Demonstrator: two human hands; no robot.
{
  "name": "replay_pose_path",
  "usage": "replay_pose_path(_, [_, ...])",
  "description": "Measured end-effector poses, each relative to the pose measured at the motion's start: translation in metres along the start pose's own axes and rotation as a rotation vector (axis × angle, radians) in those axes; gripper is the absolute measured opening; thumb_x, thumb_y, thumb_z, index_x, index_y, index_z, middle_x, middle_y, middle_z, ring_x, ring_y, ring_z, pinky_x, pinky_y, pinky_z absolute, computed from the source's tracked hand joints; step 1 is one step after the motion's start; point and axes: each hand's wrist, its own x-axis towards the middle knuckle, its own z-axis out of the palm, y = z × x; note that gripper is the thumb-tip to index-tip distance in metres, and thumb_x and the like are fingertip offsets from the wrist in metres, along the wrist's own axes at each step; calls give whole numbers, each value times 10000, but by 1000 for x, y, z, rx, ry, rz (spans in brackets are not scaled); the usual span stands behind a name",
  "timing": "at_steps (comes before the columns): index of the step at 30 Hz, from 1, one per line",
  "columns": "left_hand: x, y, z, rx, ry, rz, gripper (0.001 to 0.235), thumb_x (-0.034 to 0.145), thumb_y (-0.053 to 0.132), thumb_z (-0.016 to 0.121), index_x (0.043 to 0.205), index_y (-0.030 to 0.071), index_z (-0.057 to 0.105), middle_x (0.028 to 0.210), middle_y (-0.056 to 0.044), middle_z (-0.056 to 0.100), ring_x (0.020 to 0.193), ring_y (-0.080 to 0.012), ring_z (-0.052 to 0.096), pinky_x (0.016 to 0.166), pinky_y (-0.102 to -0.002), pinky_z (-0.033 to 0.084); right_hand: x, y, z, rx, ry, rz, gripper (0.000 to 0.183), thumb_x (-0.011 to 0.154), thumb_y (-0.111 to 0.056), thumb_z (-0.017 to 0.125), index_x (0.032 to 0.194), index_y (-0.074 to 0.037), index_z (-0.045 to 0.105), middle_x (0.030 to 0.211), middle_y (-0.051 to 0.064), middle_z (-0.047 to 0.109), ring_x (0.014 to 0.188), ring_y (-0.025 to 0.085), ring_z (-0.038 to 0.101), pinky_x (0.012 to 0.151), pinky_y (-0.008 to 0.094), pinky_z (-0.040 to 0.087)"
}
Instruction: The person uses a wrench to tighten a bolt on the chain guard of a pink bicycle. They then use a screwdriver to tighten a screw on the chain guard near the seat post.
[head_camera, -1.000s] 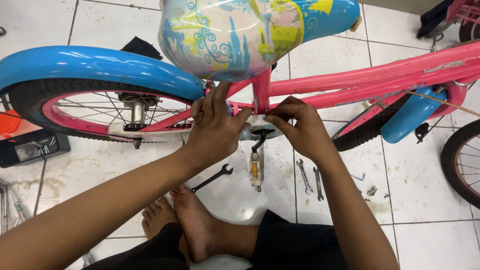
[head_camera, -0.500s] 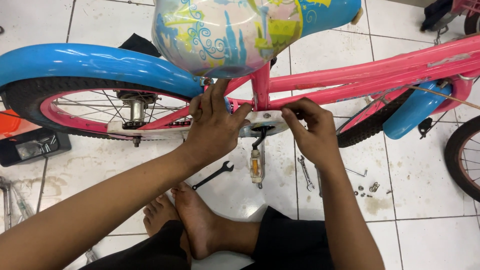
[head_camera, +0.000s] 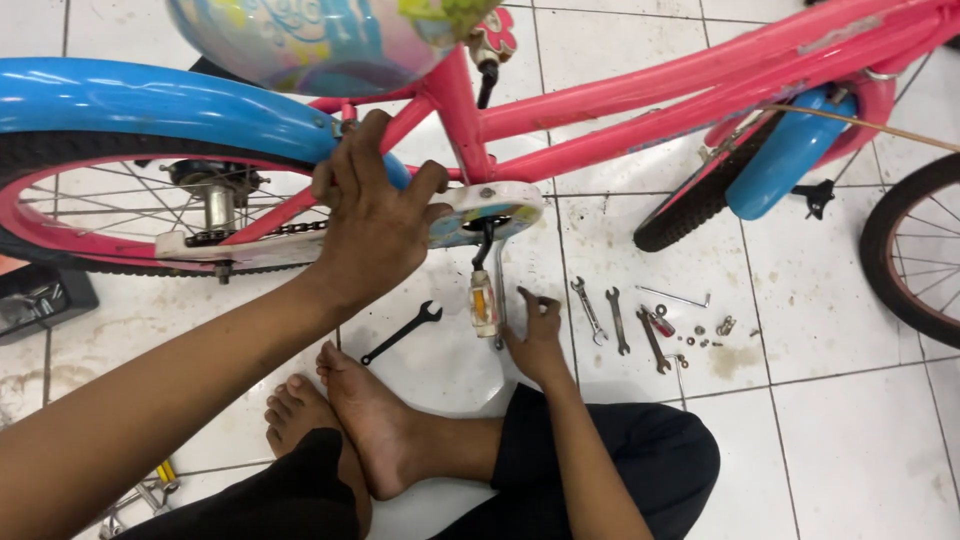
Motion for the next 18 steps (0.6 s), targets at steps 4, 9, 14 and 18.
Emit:
replay_pose_path(4, [5, 3, -11, -72, -32, 20, 269, 992, 364, 772, 1086, 184, 595, 1433, -294, 310, 1299, -502, 351, 871, -559, 302, 23, 59, 41, -147, -78, -120, 689, 923, -178, 693, 1520, -21, 386, 1376, 275, 362, 1315, 503, 408, 1071, 569, 475])
replay_pose_path(9, [10, 6, -21, -152, -90, 29, 242, 1093, 317, 718, 1129, 96, 626, 1465, -366, 233, 1358, -587, 280, 1038, -744, 319, 37, 80, 2, -71, -129, -48, 714, 922, -495, 644, 1504, -143, 428, 1460, 201, 312, 1425, 401, 296, 1130, 524, 394])
replay_pose_path(14, [7, 7, -20, -99, -68, 20, 238, 1086, 258, 776, 1114, 69, 633, 1447, -389, 249, 1333, -587, 316, 1044, -717, 339, 60, 114, -108, -175, 321, 142, 382, 899, 42, 646, 1273, -35, 653, 1285, 215, 566, 1156, 381, 618, 1064, 448, 516])
replay_pose_path(18, [10, 10, -22, -82, -54, 28, 267, 1116, 345, 716, 1099, 92, 631, 1433, -390, 273, 1328, -562, 332, 1017, -682, 337, 83, 211, -137, -423, 411, 173, 506, 832, -58, 732, 1329, -69, 640, 1265, 262, 557, 1176, 436, 546, 846, 544, 565])
